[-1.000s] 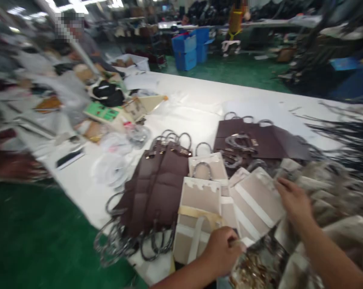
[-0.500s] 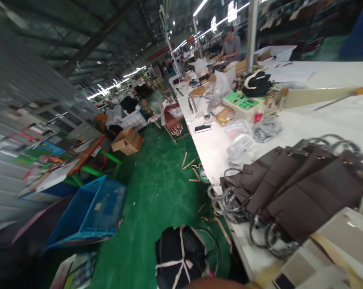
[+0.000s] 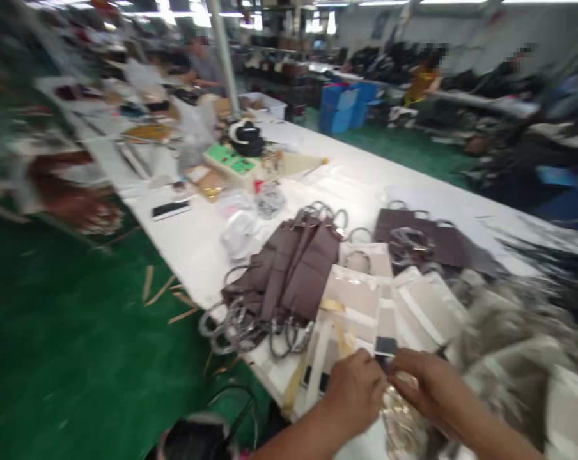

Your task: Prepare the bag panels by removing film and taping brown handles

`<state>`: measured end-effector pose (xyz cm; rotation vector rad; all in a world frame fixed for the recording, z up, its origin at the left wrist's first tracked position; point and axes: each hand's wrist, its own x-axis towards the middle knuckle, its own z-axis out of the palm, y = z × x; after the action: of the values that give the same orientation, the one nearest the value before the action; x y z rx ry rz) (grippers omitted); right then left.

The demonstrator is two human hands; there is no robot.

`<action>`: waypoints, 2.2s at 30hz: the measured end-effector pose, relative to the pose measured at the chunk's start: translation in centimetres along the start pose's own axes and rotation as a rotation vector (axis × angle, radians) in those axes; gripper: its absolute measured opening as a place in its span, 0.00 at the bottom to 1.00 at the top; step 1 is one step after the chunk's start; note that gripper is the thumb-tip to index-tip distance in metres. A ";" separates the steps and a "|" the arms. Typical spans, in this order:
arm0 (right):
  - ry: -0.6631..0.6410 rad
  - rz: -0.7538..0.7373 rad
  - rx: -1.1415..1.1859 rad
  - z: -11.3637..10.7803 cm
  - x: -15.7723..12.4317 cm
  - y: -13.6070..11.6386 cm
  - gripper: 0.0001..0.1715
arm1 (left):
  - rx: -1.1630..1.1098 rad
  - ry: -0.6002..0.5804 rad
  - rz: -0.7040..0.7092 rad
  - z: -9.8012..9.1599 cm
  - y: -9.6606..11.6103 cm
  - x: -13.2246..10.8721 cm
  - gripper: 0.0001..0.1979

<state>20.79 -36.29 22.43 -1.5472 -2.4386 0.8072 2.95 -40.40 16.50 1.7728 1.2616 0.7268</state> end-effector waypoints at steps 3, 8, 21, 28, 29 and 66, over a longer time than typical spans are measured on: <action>0.041 0.142 0.016 -1.6 -0.2 2.0 0.10 | 0.044 0.023 0.260 0.2 -0.3 3.3 0.09; 0.392 0.626 0.451 -2.4 2.1 10.5 0.16 | -0.045 -0.070 0.412 1.3 0.3 6.5 0.11; 0.773 0.913 0.590 -4.5 14.3 31.0 0.30 | -0.168 -0.337 -0.245 6.2 -10.5 15.1 0.10; 0.744 0.982 0.332 -3.8 15.3 34.5 0.26 | -0.150 -0.354 -0.273 7.0 -11.1 15.9 0.13; 0.750 1.001 0.288 -3.8 15.1 34.7 0.28 | -0.144 -0.359 -0.272 7.0 -11.0 16.0 0.13; 0.303 0.413 0.743 -5.9 1.7 8.8 0.17 | -0.452 -0.222 -0.374 3.5 2.0 17.2 0.30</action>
<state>29.38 -29.80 22.66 -1.6832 -1.3713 1.2434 12.40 -25.53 16.46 1.1741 1.1275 0.5290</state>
